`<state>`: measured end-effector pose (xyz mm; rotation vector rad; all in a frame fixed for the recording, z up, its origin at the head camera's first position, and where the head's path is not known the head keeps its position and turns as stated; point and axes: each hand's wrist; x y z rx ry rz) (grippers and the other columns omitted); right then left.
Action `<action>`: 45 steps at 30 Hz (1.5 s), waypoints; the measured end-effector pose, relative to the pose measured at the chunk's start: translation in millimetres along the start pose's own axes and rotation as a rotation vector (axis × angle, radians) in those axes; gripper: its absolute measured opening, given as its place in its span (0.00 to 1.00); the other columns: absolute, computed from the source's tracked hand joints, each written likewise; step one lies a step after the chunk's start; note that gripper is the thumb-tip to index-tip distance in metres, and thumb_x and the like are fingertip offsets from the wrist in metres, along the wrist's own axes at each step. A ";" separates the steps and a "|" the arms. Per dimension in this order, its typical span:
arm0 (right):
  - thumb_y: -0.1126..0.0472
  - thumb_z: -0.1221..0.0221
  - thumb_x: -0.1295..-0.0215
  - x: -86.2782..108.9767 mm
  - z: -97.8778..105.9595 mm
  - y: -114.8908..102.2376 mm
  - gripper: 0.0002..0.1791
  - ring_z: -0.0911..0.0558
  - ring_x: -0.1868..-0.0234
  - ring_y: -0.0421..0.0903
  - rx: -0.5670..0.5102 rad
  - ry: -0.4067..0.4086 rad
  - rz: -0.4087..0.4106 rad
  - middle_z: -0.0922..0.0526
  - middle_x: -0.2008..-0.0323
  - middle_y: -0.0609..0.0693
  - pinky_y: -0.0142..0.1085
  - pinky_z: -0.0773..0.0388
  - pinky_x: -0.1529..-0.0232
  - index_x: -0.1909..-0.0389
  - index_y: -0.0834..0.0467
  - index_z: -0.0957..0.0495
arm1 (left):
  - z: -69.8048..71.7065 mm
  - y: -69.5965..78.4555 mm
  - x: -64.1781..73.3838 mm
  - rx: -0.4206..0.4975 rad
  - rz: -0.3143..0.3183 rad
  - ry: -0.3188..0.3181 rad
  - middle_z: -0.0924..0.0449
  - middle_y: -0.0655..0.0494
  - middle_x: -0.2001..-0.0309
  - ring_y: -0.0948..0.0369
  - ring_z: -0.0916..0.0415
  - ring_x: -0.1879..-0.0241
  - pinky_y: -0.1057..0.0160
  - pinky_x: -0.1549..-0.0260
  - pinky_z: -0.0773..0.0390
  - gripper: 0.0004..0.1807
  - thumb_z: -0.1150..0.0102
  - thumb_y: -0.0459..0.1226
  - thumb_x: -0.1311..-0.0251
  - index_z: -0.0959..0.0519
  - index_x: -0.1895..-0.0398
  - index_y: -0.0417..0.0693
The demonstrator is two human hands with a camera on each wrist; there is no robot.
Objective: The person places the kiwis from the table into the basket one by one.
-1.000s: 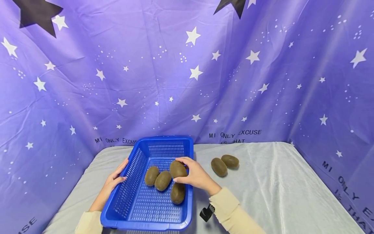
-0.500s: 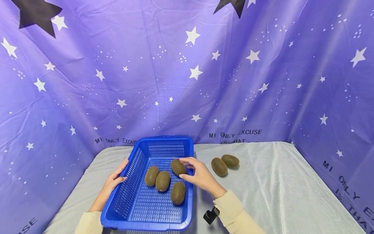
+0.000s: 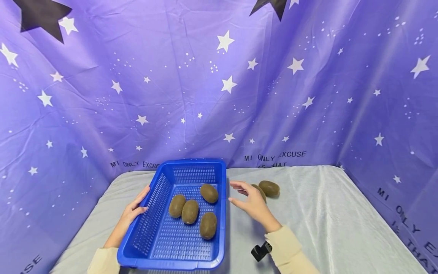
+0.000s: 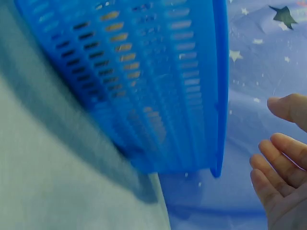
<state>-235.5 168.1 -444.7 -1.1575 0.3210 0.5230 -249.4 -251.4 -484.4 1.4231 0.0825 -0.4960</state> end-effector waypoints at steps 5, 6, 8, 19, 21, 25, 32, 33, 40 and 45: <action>0.68 0.34 0.47 5.0 8.9 6.4 0.24 0.22 0.50 0.57 0.068 0.039 -0.066 0.20 0.51 0.62 0.50 0.27 0.49 0.47 0.68 0.25 | 0.2 0.3 0.6 -0.020 0.004 0.002 0.52 0.58 0.26 0.75 0.49 0.33 0.78 0.43 0.43 0.34 0.54 0.24 0.42 0.45 0.30 0.35; 0.69 0.35 0.47 5.7 10.6 3.2 0.24 0.22 0.50 0.57 0.077 0.043 -0.078 0.20 0.51 0.62 0.51 0.28 0.49 0.47 0.69 0.26 | 0.3 0.3 0.6 -0.023 0.000 0.001 0.53 0.55 0.26 0.75 0.50 0.33 0.78 0.43 0.43 0.34 0.54 0.24 0.42 0.45 0.30 0.35; 0.71 0.35 0.47 7.0 13.3 -3.9 0.24 0.22 0.51 0.55 0.085 0.052 -0.099 0.21 0.51 0.64 0.51 0.28 0.49 0.48 0.72 0.26 | 0.4 0.4 0.8 -0.023 -0.002 0.001 0.53 0.54 0.26 0.75 0.50 0.33 0.78 0.43 0.43 0.34 0.54 0.24 0.42 0.45 0.30 0.35; 0.67 0.35 0.45 17.6 21.9 26.9 0.22 0.22 0.51 0.60 0.058 0.161 -0.203 0.20 0.52 0.65 0.36 0.26 0.48 0.49 0.70 0.26 | -0.3 1.1 0.1 -0.010 0.027 -0.005 0.60 0.40 0.26 0.74 0.50 0.33 0.78 0.44 0.42 0.34 0.55 0.24 0.42 0.46 0.29 0.36; 0.68 0.35 0.45 19.0 23.4 28.4 0.23 0.22 0.51 0.58 0.041 0.188 -0.222 0.21 0.52 0.65 0.30 0.28 0.48 0.49 0.71 0.26 | -0.3 1.1 0.5 -0.012 0.037 -0.007 0.60 0.40 0.26 0.73 0.51 0.33 0.78 0.44 0.42 0.34 0.55 0.25 0.41 0.46 0.29 0.37; 0.68 0.35 0.46 21.2 25.1 34.3 0.23 0.22 0.50 0.54 0.027 0.236 -0.287 0.21 0.50 0.65 0.23 0.31 0.49 0.48 0.71 0.26 | 0.2 1.2 1.4 -0.010 0.054 -0.009 0.61 0.41 0.26 0.64 0.55 0.30 0.78 0.44 0.42 0.34 0.55 0.25 0.40 0.46 0.28 0.38; 0.70 0.35 0.47 25.1 25.4 45.7 0.24 0.24 0.48 0.54 0.030 0.288 -0.369 0.23 0.48 0.66 0.23 0.31 0.48 0.47 0.71 0.26 | 0.6 0.9 1.4 0.005 0.070 -0.016 0.62 0.42 0.25 0.49 0.63 0.28 0.78 0.44 0.42 0.34 0.56 0.26 0.40 0.47 0.28 0.40; 0.69 0.35 0.46 25.4 25.4 46.3 0.24 0.25 0.47 0.55 0.029 0.291 -0.379 0.23 0.47 0.66 0.23 0.32 0.47 0.47 0.71 0.26 | 0.5 0.7 1.3 0.002 0.064 -0.015 0.62 0.42 0.25 0.50 0.62 0.28 0.78 0.44 0.42 0.34 0.56 0.26 0.40 0.46 0.28 0.40; 0.69 0.36 0.45 25.8 24.3 46.8 0.24 0.25 0.46 0.56 0.027 0.324 -0.422 0.24 0.47 0.65 0.23 0.31 0.48 0.47 0.71 0.27 | 0.2 -1.0 1.0 0.002 0.047 -0.013 0.61 0.43 0.25 0.67 0.54 0.31 0.77 0.44 0.41 0.34 0.56 0.25 0.41 0.46 0.28 0.38; 0.70 0.37 0.46 26.0 23.1 50.0 0.24 0.25 0.47 0.57 0.031 0.350 -0.456 0.24 0.47 0.66 0.20 0.31 0.52 0.47 0.72 0.28 | 0.5 -0.7 1.2 0.008 0.051 -0.013 0.62 0.42 0.26 0.66 0.54 0.31 0.77 0.44 0.41 0.34 0.56 0.24 0.41 0.47 0.28 0.38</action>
Point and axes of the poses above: each hand's wrist, its own x-axis away from the middle knuckle, its own z-axis out of the back of the hand, y = z × x
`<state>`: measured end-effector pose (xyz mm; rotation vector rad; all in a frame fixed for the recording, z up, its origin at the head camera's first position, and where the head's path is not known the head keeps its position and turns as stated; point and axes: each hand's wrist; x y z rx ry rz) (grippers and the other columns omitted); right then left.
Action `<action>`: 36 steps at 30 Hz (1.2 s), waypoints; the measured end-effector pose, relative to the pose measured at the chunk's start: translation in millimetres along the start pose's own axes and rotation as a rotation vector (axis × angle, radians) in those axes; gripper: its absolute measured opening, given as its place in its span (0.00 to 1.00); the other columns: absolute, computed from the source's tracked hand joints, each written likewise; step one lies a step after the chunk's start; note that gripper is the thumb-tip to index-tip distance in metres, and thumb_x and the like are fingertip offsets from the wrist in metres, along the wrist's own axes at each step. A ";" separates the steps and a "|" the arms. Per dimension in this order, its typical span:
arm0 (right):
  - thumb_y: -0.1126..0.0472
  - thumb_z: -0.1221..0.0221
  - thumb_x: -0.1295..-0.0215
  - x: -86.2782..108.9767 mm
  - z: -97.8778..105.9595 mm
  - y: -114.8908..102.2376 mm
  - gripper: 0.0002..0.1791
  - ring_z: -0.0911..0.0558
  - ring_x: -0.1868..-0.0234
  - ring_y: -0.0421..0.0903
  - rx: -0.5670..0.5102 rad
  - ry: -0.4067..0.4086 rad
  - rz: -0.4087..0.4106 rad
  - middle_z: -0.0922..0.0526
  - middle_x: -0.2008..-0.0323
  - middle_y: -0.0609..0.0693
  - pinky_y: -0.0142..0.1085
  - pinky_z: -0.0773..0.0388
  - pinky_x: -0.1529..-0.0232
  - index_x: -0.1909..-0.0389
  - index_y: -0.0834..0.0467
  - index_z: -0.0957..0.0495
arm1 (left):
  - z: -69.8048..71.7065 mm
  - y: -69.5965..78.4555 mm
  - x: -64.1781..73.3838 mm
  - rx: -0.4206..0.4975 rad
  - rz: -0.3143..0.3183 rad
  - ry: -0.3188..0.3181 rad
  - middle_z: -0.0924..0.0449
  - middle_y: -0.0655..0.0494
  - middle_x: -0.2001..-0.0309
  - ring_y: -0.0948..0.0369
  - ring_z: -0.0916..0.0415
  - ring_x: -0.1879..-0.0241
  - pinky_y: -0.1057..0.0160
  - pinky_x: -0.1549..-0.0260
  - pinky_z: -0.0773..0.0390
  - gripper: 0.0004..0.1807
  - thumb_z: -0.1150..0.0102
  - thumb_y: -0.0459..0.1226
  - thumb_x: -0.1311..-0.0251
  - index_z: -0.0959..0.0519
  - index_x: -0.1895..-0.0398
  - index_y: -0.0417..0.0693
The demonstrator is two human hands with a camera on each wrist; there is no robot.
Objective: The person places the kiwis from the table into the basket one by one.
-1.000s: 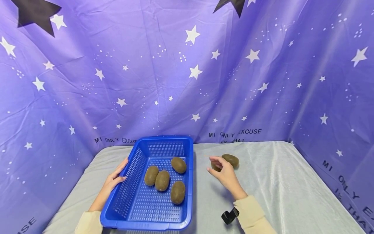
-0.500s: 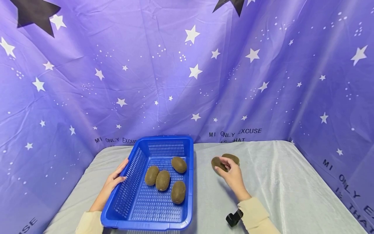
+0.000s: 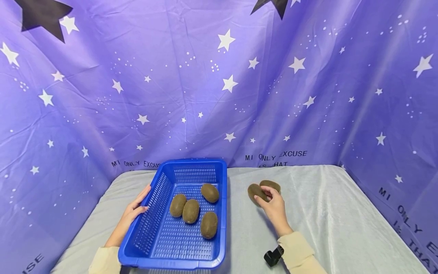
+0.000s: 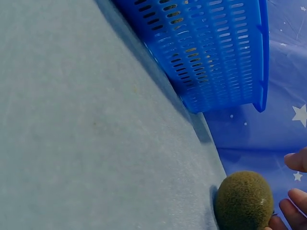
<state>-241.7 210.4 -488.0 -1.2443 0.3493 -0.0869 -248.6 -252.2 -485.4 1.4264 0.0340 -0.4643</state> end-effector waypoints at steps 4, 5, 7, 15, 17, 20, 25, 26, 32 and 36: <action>0.68 0.37 0.44 0.1 0.0 1.4 0.24 0.26 0.46 0.58 0.000 0.007 -0.039 0.26 0.46 0.67 0.20 0.31 0.53 0.46 0.72 0.28 | -0.2 1.2 0.3 0.008 0.004 -0.009 0.62 0.43 0.25 0.62 0.56 0.30 0.77 0.44 0.41 0.34 0.56 0.25 0.40 0.47 0.28 0.38; 0.68 0.37 0.44 0.3 -0.1 1.8 0.24 0.27 0.46 0.57 -0.004 0.006 -0.050 0.26 0.46 0.67 0.20 0.31 0.53 0.46 0.72 0.28 | -0.2 1.4 0.4 0.010 0.004 -0.009 0.62 0.44 0.25 0.63 0.56 0.30 0.77 0.44 0.41 0.34 0.56 0.25 0.40 0.48 0.28 0.38; 0.68 0.37 0.44 0.6 -0.5 3.0 0.25 0.27 0.45 0.57 -0.011 0.001 -0.069 0.26 0.45 0.67 0.19 0.31 0.54 0.46 0.72 0.29 | -0.3 1.6 0.6 0.010 -0.002 -0.010 0.62 0.44 0.25 0.64 0.55 0.31 0.77 0.44 0.41 0.34 0.56 0.25 0.40 0.48 0.28 0.37; 0.68 0.36 0.46 -0.5 -5.2 11.5 0.25 0.24 0.55 0.46 -0.001 0.006 -0.105 0.25 0.50 0.68 0.18 0.30 0.61 0.47 0.71 0.30 | 0.1 1.1 0.1 -0.011 -0.028 0.007 0.59 0.43 0.25 0.74 0.51 0.33 0.77 0.44 0.41 0.34 0.55 0.24 0.42 0.46 0.29 0.36; 0.69 0.36 0.47 -0.7 -6.7 13.1 0.25 0.25 0.57 0.43 -0.006 0.014 -0.103 0.25 0.51 0.68 0.19 0.30 0.62 0.47 0.71 0.30 | 0.2 0.6 -0.1 -0.015 -0.028 0.008 0.59 0.43 0.26 0.73 0.51 0.33 0.77 0.44 0.41 0.34 0.55 0.24 0.42 0.46 0.29 0.36; 0.70 0.35 0.49 -0.5 -8.8 14.2 0.27 0.25 0.58 0.43 -0.006 0.019 -0.095 0.25 0.51 0.68 0.19 0.30 0.63 0.47 0.71 0.31 | 0.1 0.6 -0.4 -0.013 -0.024 0.002 0.61 0.41 0.26 0.73 0.51 0.33 0.77 0.44 0.42 0.35 0.56 0.24 0.42 0.46 0.29 0.37; 0.72 0.35 0.50 0.7 -12.4 13.9 0.28 0.25 0.55 0.51 0.009 0.025 -0.084 0.26 0.51 0.68 0.20 0.30 0.64 0.46 0.71 0.32 | -0.1 0.3 -0.5 -0.014 -0.032 0.010 0.60 0.40 0.26 0.74 0.51 0.33 0.77 0.44 0.42 0.34 0.55 0.24 0.43 0.45 0.29 0.35; 0.72 0.35 0.50 0.4 -13.1 14.2 0.28 0.25 0.55 0.52 0.015 0.029 -0.082 0.26 0.51 0.67 0.19 0.31 0.64 0.46 0.71 0.32 | -0.1 0.1 -0.5 -0.012 -0.034 0.011 0.60 0.40 0.26 0.74 0.50 0.33 0.77 0.44 0.42 0.34 0.55 0.24 0.43 0.45 0.30 0.35; 0.72 0.35 0.50 0.3 -16.3 13.0 0.26 0.25 0.54 0.55 0.060 0.063 -0.064 0.24 0.53 0.67 0.20 0.32 0.65 0.48 0.70 0.30 | -0.7 -0.4 -0.8 -0.013 -0.046 0.012 0.59 0.40 0.26 0.74 0.49 0.33 0.77 0.44 0.41 0.34 0.55 0.23 0.44 0.45 0.30 0.34; 0.71 0.34 0.50 -0.9 -17.0 12.7 0.26 0.25 0.54 0.55 0.083 0.062 -0.067 0.24 0.53 0.66 0.22 0.31 0.65 0.48 0.69 0.30 | -0.5 -0.8 -0.7 -0.017 -0.047 0.013 0.56 0.50 0.25 0.74 0.49 0.33 0.77 0.44 0.41 0.34 0.55 0.23 0.43 0.45 0.30 0.35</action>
Point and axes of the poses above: each hand's wrist, its own x-axis away from the middle knuckle, its own z-axis out of the back of the hand, y = z × x
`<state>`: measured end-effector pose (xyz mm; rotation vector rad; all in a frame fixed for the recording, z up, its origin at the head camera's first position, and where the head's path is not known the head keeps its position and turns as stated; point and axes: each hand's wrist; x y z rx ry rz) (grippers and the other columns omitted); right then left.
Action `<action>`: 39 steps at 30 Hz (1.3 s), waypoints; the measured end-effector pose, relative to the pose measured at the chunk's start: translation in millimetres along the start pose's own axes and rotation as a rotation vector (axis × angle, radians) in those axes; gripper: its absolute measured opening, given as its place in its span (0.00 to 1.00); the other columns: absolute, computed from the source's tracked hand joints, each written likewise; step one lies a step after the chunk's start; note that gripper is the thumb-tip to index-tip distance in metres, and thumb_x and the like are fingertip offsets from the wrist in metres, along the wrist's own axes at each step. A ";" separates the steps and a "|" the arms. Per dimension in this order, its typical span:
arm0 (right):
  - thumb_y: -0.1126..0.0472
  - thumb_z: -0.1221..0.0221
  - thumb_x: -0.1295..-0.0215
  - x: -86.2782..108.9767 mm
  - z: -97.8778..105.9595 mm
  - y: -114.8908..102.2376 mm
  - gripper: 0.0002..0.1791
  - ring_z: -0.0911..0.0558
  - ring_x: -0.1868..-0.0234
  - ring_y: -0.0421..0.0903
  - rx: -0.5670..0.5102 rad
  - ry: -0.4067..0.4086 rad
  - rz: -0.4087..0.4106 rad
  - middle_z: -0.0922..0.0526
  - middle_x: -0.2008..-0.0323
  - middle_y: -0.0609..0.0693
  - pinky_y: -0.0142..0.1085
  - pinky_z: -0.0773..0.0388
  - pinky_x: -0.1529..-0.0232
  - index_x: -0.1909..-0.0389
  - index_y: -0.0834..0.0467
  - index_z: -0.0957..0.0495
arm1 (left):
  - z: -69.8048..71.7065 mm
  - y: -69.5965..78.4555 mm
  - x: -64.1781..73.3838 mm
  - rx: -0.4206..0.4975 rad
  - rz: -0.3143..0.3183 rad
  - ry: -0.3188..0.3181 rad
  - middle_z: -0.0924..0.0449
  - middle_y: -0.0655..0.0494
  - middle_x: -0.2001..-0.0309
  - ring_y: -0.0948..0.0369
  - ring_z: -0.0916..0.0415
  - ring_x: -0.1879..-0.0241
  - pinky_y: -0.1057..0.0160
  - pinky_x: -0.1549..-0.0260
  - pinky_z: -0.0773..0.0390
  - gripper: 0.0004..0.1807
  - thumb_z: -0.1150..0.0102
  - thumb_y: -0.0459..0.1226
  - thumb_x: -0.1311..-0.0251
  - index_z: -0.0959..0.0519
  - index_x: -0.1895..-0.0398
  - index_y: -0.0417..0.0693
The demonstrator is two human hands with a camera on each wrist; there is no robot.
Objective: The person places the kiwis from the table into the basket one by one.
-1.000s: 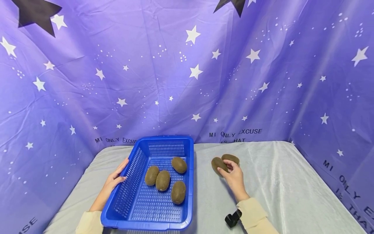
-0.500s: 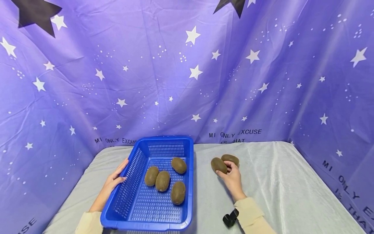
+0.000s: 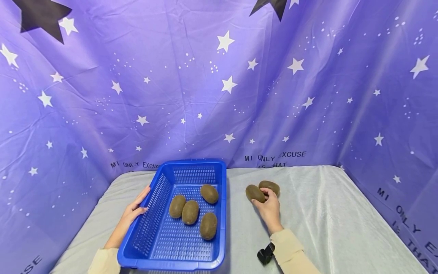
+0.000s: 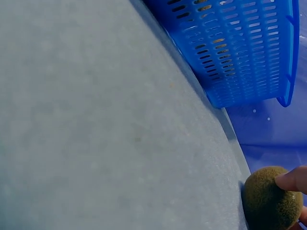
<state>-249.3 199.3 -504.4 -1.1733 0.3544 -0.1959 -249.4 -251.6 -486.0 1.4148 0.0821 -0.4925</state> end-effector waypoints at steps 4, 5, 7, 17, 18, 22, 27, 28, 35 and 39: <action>0.70 0.34 0.50 -0.5 0.2 1.4 0.26 0.24 0.55 0.56 0.015 0.007 0.003 0.23 0.54 0.66 0.23 0.30 0.65 0.49 0.70 0.29 | 0.0 0.6 0.7 0.010 0.012 -0.006 0.57 0.51 0.25 0.74 0.50 0.33 0.77 0.44 0.41 0.34 0.55 0.24 0.42 0.46 0.29 0.36; 0.69 0.33 0.50 -0.5 0.3 1.7 0.26 0.24 0.55 0.56 0.019 0.011 0.003 0.23 0.54 0.66 0.22 0.30 0.65 0.49 0.69 0.28 | 0.0 0.8 0.8 0.014 0.015 -0.007 0.57 0.49 0.25 0.74 0.50 0.33 0.77 0.44 0.41 0.34 0.56 0.24 0.42 0.46 0.29 0.36; 0.68 0.33 0.51 -0.5 0.6 2.2 0.26 0.23 0.56 0.56 0.022 0.020 0.002 0.22 0.54 0.66 0.22 0.30 0.66 0.50 0.69 0.27 | 0.0 1.0 1.0 0.010 0.021 -0.006 0.59 0.45 0.25 0.74 0.50 0.33 0.77 0.44 0.41 0.34 0.55 0.24 0.42 0.46 0.29 0.36; 0.67 0.33 0.51 -2.5 3.2 -0.9 0.24 0.21 0.62 0.45 -0.008 0.058 -0.019 0.21 0.55 0.66 0.19 0.30 0.69 0.51 0.69 0.25 | 0.4 1.6 1.2 0.003 0.041 -0.013 0.62 0.40 0.26 0.73 0.52 0.33 0.78 0.44 0.42 0.35 0.56 0.24 0.42 0.47 0.28 0.38; 0.67 0.33 0.51 -3.0 3.4 -1.5 0.25 0.22 0.63 0.41 -0.014 0.058 -0.024 0.21 0.55 0.66 0.19 0.30 0.68 0.51 0.69 0.25 | 0.4 1.7 1.1 0.005 0.041 -0.015 0.62 0.40 0.26 0.73 0.52 0.33 0.78 0.44 0.42 0.35 0.56 0.24 0.42 0.47 0.28 0.38; 0.67 0.32 0.51 -4.2 3.9 -5.4 0.25 0.25 0.67 0.30 -0.036 0.051 -0.034 0.21 0.54 0.64 0.19 0.30 0.67 0.50 0.67 0.25 | 0.4 2.0 0.9 0.004 0.037 -0.014 0.62 0.40 0.26 0.72 0.53 0.32 0.78 0.44 0.42 0.35 0.56 0.24 0.42 0.47 0.29 0.37; 0.68 0.32 0.51 -1.4 4.8 -15.6 0.26 0.23 0.61 0.38 -0.044 0.031 0.010 0.21 0.52 0.64 0.18 0.30 0.64 0.49 0.68 0.25 | 0.6 1.5 0.9 0.019 0.050 -0.019 0.62 0.43 0.25 0.66 0.55 0.31 0.77 0.44 0.41 0.34 0.56 0.25 0.41 0.47 0.28 0.38; 0.68 0.32 0.52 -0.6 4.6 -18.1 0.26 0.23 0.59 0.42 -0.051 0.023 0.024 0.22 0.52 0.63 0.18 0.29 0.63 0.49 0.68 0.25 | 0.6 1.4 0.8 0.020 0.052 -0.019 0.62 0.44 0.25 0.65 0.55 0.31 0.77 0.44 0.41 0.34 0.56 0.25 0.41 0.47 0.28 0.39; 0.69 0.31 0.53 6.0 2.4 -37.3 0.26 0.24 0.55 0.48 -0.103 -0.028 0.106 0.24 0.51 0.62 0.22 0.27 0.57 0.50 0.69 0.24 | 1.0 1.5 0.6 0.028 0.055 -0.016 0.62 0.43 0.25 0.67 0.54 0.31 0.77 0.44 0.41 0.34 0.56 0.25 0.41 0.47 0.28 0.38; 0.68 0.30 0.53 9.2 1.9 -45.3 0.25 0.25 0.57 0.42 -0.113 -0.037 0.149 0.23 0.53 0.61 0.21 0.28 0.58 0.51 0.68 0.23 | 0.7 2.2 1.1 0.047 0.066 -0.024 0.62 0.45 0.25 0.59 0.58 0.29 0.78 0.44 0.42 0.34 0.57 0.25 0.39 0.47 0.28 0.39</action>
Point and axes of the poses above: each hand's wrist, its own x-axis away from the middle knuckle, its own z-axis out of the back of the hand, y = z × x
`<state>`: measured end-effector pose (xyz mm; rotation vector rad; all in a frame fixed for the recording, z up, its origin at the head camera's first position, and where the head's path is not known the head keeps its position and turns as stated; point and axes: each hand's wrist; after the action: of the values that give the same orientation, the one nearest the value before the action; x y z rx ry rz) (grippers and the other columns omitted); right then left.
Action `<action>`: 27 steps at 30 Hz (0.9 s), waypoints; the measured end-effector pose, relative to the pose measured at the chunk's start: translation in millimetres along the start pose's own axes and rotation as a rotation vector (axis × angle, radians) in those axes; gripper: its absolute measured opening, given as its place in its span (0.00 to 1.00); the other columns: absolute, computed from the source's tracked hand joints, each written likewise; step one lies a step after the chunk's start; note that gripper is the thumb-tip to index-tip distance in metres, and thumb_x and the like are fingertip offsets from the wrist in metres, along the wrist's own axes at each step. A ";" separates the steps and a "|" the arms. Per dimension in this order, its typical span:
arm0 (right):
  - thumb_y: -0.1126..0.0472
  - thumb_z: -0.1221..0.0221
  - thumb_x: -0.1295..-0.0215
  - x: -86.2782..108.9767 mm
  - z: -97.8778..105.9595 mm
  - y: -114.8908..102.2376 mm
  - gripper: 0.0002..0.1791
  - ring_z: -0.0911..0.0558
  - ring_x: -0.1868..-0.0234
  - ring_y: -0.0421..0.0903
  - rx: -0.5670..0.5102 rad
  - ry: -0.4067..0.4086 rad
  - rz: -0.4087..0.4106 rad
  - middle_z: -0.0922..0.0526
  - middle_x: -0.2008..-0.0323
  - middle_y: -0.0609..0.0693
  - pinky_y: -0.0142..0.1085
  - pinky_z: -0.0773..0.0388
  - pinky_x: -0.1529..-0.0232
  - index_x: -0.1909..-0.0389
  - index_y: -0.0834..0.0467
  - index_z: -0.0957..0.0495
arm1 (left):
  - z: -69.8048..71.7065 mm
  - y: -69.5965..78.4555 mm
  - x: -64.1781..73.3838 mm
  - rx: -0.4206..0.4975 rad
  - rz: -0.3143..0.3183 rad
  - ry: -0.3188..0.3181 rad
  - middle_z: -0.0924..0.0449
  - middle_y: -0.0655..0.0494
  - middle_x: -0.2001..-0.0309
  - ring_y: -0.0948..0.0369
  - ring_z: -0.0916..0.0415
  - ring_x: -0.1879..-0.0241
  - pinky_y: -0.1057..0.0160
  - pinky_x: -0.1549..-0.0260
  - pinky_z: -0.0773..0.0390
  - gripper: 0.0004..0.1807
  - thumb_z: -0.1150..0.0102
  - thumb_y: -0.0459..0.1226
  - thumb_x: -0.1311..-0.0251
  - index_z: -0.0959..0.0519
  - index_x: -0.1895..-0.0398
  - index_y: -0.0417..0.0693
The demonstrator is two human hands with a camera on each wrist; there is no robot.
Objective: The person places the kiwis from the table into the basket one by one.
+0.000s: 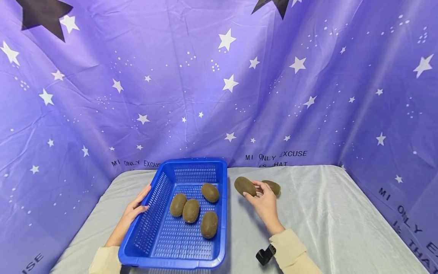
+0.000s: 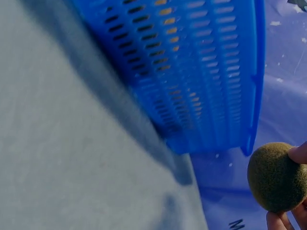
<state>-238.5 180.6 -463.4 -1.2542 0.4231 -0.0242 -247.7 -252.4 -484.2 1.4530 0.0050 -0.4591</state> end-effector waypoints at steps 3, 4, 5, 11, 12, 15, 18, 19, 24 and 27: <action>0.68 0.30 0.53 1.8 0.0 -8.6 0.25 0.26 0.59 0.38 -0.001 -0.009 0.031 0.22 0.54 0.59 0.21 0.28 0.58 0.51 0.67 0.23 | -0.5 0.2 0.0 0.002 0.003 -0.002 0.62 0.46 0.25 0.57 0.60 0.29 0.78 0.44 0.42 0.34 0.57 0.25 0.39 0.48 0.28 0.39; 0.69 0.30 0.53 3.0 0.3 -13.5 0.24 0.26 0.59 0.37 -0.004 -0.012 0.038 0.22 0.54 0.59 0.22 0.27 0.57 0.51 0.67 0.23 | -0.6 0.3 -0.1 0.000 0.002 -0.002 0.62 0.47 0.25 0.58 0.59 0.29 0.78 0.44 0.42 0.34 0.57 0.25 0.39 0.48 0.28 0.39; 0.69 0.31 0.53 4.4 0.7 -19.5 0.24 0.25 0.59 0.38 -0.010 -0.016 0.045 0.22 0.54 0.60 0.23 0.26 0.57 0.51 0.68 0.23 | -0.7 0.2 -0.3 -0.002 0.000 -0.002 0.62 0.46 0.25 0.60 0.58 0.29 0.78 0.44 0.42 0.34 0.57 0.25 0.39 0.48 0.28 0.39; 0.75 0.33 0.53 14.7 1.9 -59.3 0.24 0.23 0.58 0.43 -0.059 -0.056 0.072 0.23 0.53 0.64 0.28 0.24 0.55 0.51 0.73 0.25 | -0.6 -0.6 -1.2 -0.025 -0.031 0.009 0.60 0.44 0.25 0.73 0.52 0.33 0.78 0.44 0.42 0.34 0.56 0.24 0.42 0.46 0.29 0.37; 0.75 0.34 0.52 16.0 1.7 -63.6 0.24 0.23 0.58 0.42 -0.061 -0.063 0.076 0.23 0.53 0.65 0.27 0.24 0.55 0.51 0.74 0.25 | -0.5 -0.7 -1.2 -0.022 -0.032 0.009 0.60 0.45 0.25 0.73 0.51 0.33 0.78 0.44 0.42 0.34 0.56 0.24 0.42 0.46 0.29 0.37; 0.75 0.34 0.52 18.7 0.2 -71.3 0.24 0.23 0.58 0.39 -0.083 -0.080 0.092 0.23 0.53 0.65 0.27 0.24 0.56 0.51 0.74 0.26 | -0.3 -1.0 -1.4 -0.019 -0.035 0.006 0.60 0.45 0.25 0.74 0.51 0.33 0.78 0.44 0.42 0.34 0.56 0.24 0.42 0.46 0.29 0.37; 0.75 0.33 0.53 17.8 -4.6 -64.4 0.25 0.24 0.58 0.37 -0.121 -0.098 0.128 0.23 0.52 0.65 0.26 0.25 0.56 0.51 0.73 0.26 | -0.2 -1.2 -1.6 -0.028 -0.044 0.011 0.60 0.43 0.25 0.74 0.51 0.33 0.78 0.43 0.42 0.34 0.55 0.24 0.42 0.46 0.29 0.36; 0.74 0.32 0.53 17.1 -6.5 -60.9 0.25 0.24 0.58 0.36 -0.137 -0.105 0.141 0.23 0.52 0.64 0.26 0.25 0.56 0.51 0.72 0.25 | -0.1 -1.2 -1.7 -0.033 -0.047 0.014 0.59 0.43 0.26 0.74 0.50 0.33 0.78 0.43 0.42 0.34 0.55 0.24 0.43 0.46 0.29 0.36; 0.72 0.31 0.54 15.2 -15.1 -48.1 0.24 0.22 0.57 0.38 -0.181 -0.150 0.194 0.22 0.53 0.60 0.27 0.24 0.56 0.52 0.67 0.23 | -0.1 -1.1 -1.3 -0.030 -0.042 0.012 0.61 0.40 0.26 0.75 0.50 0.34 0.77 0.44 0.42 0.34 0.56 0.24 0.42 0.46 0.29 0.37; 0.70 0.30 0.54 16.7 -18.9 -50.4 0.23 0.22 0.58 0.39 -0.183 -0.179 0.217 0.21 0.54 0.59 0.28 0.24 0.56 0.53 0.66 0.22 | -0.2 -0.9 -1.1 -0.023 -0.035 0.004 0.62 0.40 0.26 0.73 0.51 0.33 0.77 0.44 0.41 0.34 0.56 0.24 0.41 0.46 0.29 0.37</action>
<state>-218.5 143.0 -426.4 -1.3712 0.4099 0.3152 -248.9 -251.9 -484.8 1.4334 0.0388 -0.4827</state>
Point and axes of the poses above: each hand's wrist, its own x-axis away from the middle knuckle, its own z-axis out of the back of the hand, y = z × x
